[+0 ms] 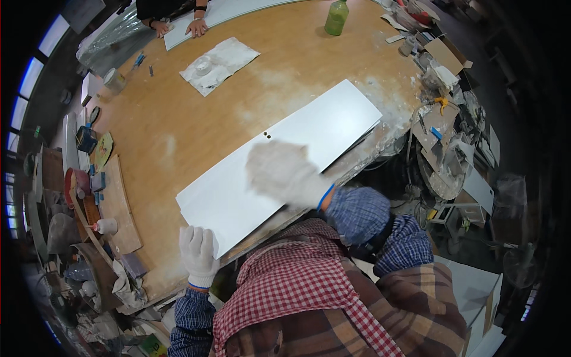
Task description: Inspecting, cleaning, and organizing white furniture components in a workshop environment.
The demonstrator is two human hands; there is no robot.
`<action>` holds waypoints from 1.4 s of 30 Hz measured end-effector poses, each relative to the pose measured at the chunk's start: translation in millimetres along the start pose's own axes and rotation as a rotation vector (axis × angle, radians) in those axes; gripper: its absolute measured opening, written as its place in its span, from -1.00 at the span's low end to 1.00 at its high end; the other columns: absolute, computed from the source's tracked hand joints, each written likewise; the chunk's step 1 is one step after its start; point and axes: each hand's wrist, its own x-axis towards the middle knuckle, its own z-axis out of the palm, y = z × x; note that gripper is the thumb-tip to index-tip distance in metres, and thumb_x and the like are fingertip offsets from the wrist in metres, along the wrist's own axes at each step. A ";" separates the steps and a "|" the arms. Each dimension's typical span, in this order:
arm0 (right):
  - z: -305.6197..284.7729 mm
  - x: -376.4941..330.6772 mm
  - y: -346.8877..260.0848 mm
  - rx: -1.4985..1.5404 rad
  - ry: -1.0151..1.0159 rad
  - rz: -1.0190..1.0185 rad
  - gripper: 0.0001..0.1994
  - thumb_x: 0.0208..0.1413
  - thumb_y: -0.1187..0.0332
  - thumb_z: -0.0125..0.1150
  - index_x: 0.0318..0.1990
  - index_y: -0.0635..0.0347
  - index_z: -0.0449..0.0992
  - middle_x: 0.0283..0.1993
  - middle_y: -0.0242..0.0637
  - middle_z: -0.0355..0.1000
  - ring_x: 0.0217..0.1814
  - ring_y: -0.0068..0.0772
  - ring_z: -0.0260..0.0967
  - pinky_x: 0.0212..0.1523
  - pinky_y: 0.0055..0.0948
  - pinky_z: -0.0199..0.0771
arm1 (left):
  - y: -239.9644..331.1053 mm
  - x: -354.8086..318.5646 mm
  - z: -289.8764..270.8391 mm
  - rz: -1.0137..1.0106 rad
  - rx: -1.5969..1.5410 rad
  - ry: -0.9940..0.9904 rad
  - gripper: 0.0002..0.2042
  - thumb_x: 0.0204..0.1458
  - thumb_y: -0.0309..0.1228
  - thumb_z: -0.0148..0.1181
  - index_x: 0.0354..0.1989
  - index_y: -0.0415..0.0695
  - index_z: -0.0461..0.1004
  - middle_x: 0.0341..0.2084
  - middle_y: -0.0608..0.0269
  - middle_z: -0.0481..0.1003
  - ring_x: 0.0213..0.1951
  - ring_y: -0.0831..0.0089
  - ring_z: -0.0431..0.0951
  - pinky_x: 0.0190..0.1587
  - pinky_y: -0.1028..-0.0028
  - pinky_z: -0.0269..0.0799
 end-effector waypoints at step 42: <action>-59.2 -95.3 31.4 -0.346 0.063 0.422 -0.88 0.00 0.39 0.16 -0.30 0.02 0.59 -0.28 -0.23 0.38 -0.11 -0.12 0.37 -0.09 -0.21 0.42 | 12.5 20.2 13.9 0.001 -0.210 -0.048 -0.62 -0.33 -0.43 0.29 -0.32 -0.31 0.32 -0.47 0.04 0.21 -0.41 0.00 0.24 -0.35 0.08 0.12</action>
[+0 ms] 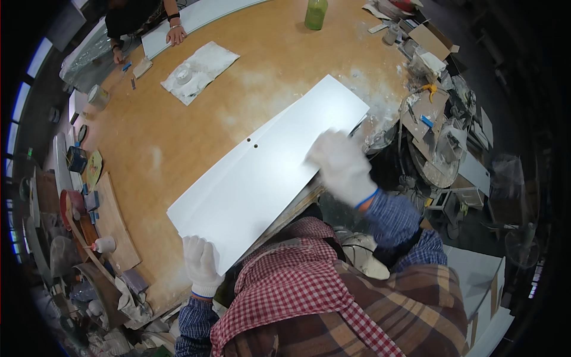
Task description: Inspecting, cleaning, and organizing white furniture components in a workshop environment.
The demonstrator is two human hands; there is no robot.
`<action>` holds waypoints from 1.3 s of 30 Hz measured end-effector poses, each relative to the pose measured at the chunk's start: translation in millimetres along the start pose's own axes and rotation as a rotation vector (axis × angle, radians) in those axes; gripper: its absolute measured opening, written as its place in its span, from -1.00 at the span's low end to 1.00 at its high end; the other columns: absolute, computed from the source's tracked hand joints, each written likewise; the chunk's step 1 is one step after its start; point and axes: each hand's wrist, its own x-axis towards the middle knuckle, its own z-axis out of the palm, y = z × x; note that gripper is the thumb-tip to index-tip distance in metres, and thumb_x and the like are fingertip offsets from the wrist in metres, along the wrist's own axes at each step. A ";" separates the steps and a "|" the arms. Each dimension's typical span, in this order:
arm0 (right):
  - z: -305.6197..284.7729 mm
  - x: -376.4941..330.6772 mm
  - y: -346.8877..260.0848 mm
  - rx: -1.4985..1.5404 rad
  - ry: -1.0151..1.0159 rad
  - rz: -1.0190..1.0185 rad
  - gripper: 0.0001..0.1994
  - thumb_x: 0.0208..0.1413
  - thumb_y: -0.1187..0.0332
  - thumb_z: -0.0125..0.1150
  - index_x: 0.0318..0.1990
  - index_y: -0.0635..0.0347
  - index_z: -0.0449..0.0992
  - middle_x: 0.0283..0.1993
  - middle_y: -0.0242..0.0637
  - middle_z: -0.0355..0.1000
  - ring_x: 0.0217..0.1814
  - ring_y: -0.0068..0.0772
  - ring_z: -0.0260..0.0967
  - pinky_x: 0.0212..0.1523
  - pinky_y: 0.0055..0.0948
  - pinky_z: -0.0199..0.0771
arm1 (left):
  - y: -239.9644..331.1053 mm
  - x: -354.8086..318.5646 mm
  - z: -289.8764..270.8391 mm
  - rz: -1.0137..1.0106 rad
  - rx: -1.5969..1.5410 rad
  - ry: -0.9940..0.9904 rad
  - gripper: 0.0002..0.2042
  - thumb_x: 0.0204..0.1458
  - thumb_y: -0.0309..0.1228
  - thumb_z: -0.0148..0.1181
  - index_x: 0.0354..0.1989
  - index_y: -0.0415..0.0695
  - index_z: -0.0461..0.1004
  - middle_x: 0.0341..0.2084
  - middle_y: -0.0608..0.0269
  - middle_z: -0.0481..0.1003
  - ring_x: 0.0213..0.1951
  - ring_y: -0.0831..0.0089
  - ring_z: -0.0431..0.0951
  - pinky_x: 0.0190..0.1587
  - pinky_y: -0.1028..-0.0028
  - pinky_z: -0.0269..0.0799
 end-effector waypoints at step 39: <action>42.5 28.1 -219.7 0.512 -0.444 -0.880 -0.70 0.24 0.18 0.17 -0.10 0.27 0.53 0.02 -0.16 0.47 0.16 -0.09 0.36 0.30 -0.20 0.30 | -3.3 -72.1 42.5 -0.836 -0.048 0.297 0.04 0.07 -0.16 0.40 0.53 -0.37 -0.20 0.48 -0.36 -0.03 0.49 -0.19 0.04 0.49 0.12 0.03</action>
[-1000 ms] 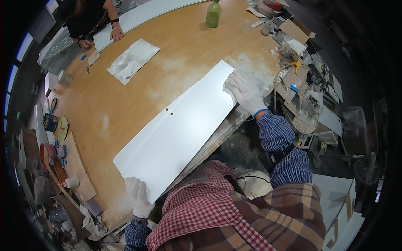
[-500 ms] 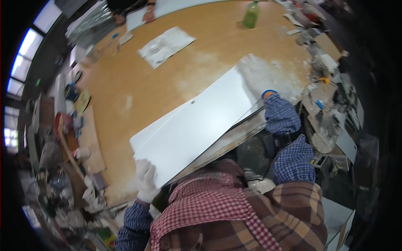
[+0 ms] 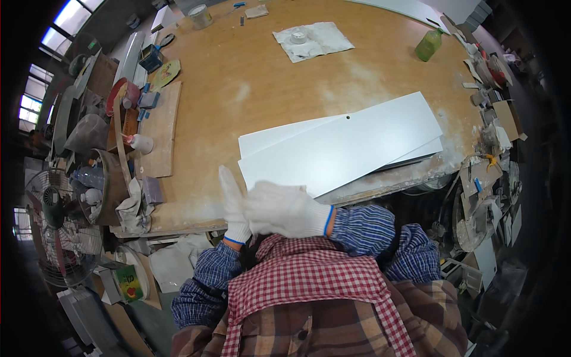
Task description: Inspecting, cleaning, and organizing white furniture components in a workshop environment.
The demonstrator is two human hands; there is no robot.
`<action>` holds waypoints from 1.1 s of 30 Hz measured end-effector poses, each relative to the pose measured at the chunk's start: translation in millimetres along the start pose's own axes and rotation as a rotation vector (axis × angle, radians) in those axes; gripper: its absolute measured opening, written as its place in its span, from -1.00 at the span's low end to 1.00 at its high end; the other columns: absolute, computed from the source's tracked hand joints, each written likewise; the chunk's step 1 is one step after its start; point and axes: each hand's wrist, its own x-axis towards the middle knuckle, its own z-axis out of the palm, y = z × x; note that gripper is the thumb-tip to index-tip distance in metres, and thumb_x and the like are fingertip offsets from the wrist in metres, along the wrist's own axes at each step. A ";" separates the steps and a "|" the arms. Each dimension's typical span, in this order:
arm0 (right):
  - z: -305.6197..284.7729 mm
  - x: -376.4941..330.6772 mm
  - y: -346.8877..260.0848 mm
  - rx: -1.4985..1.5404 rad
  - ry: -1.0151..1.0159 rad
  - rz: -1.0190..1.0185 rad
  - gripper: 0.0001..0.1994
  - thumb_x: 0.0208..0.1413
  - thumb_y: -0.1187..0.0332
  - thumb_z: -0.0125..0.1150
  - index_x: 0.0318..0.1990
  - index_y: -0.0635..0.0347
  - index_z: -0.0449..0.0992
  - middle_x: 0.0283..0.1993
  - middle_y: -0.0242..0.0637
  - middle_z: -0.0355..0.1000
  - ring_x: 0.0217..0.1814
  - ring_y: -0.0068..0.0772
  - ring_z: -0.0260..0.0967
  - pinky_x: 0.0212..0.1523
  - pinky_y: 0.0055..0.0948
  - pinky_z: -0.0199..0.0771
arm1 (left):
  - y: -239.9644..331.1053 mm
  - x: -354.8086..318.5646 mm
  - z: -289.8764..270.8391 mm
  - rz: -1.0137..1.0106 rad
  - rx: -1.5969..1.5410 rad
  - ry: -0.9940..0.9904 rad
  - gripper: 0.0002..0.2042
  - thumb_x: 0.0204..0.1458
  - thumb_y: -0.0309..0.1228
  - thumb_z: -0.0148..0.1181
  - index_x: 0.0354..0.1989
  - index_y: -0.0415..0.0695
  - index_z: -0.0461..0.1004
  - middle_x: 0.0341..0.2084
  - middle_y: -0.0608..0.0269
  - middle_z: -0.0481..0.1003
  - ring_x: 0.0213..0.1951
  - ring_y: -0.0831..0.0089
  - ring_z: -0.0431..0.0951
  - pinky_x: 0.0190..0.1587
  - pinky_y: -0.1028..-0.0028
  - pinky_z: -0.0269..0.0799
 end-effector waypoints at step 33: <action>-0.9 -40.8 14.8 -0.245 0.534 0.084 -0.56 -0.03 0.24 0.34 0.01 0.21 0.48 -0.04 -0.25 0.42 0.03 -0.10 0.39 0.02 -0.13 0.42 | 48.7 -20.6 -24.2 -0.750 -1.433 -0.401 -0.40 0.45 -0.01 -0.16 0.44 -0.25 0.13 0.30 0.00 0.36 0.26 0.10 0.46 0.27 0.14 0.49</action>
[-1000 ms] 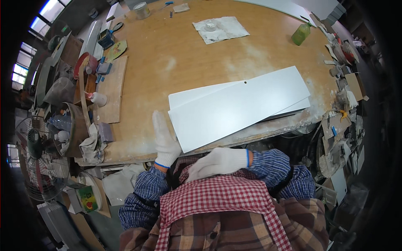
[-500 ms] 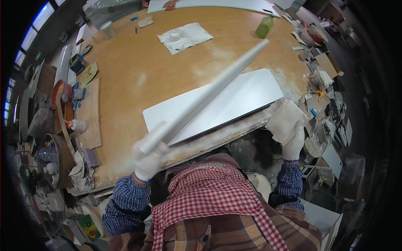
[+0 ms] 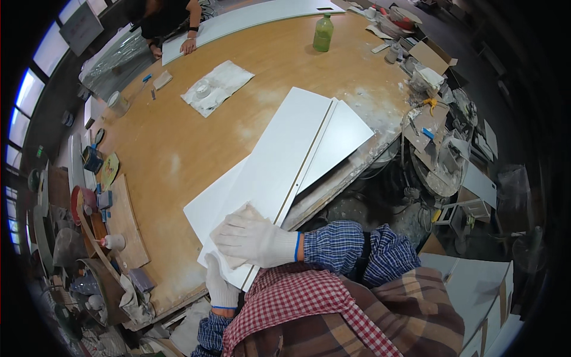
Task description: Inspecting, cleaning, and organizing white furniture components in a workshop environment.
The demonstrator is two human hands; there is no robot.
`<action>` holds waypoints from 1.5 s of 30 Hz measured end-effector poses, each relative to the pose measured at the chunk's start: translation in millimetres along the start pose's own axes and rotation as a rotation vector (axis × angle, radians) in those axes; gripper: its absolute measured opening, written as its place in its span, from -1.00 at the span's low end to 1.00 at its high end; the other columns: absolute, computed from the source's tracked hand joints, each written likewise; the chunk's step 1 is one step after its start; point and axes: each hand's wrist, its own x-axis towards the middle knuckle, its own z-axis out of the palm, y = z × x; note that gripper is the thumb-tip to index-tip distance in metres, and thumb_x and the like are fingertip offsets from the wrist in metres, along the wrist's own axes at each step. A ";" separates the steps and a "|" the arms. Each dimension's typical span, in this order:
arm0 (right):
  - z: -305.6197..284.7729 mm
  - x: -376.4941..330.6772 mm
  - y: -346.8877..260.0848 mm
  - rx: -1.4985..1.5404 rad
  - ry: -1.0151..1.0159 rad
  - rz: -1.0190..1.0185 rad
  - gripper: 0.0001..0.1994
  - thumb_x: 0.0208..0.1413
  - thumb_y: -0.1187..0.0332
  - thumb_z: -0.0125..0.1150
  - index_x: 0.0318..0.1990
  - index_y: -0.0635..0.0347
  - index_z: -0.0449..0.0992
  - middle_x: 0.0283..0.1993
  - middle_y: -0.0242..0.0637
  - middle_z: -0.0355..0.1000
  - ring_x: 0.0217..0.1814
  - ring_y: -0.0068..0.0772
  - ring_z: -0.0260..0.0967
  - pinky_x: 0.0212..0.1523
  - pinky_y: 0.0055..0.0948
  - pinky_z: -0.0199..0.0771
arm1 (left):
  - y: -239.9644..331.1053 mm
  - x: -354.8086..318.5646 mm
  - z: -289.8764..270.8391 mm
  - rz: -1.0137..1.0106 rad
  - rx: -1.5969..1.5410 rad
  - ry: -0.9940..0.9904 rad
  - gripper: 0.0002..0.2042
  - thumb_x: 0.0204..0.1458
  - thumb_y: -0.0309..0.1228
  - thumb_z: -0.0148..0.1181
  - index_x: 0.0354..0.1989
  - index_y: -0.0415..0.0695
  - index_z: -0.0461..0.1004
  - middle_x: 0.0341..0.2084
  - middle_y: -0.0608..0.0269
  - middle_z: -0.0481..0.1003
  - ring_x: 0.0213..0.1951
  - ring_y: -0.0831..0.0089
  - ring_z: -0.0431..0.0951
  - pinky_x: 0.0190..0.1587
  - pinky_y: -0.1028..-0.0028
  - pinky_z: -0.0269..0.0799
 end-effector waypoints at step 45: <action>-95.2 -121.2 222.9 -0.533 0.023 0.615 -0.74 0.31 0.26 0.05 0.00 0.13 0.58 0.21 -0.16 0.47 0.41 -0.09 0.25 0.42 -0.06 0.13 | -1.5 -5.2 -12.9 -0.178 -0.169 0.029 -0.19 0.32 0.28 -0.19 0.51 -0.13 0.05 0.42 -0.03 0.20 0.40 -0.02 0.27 0.38 -0.03 0.31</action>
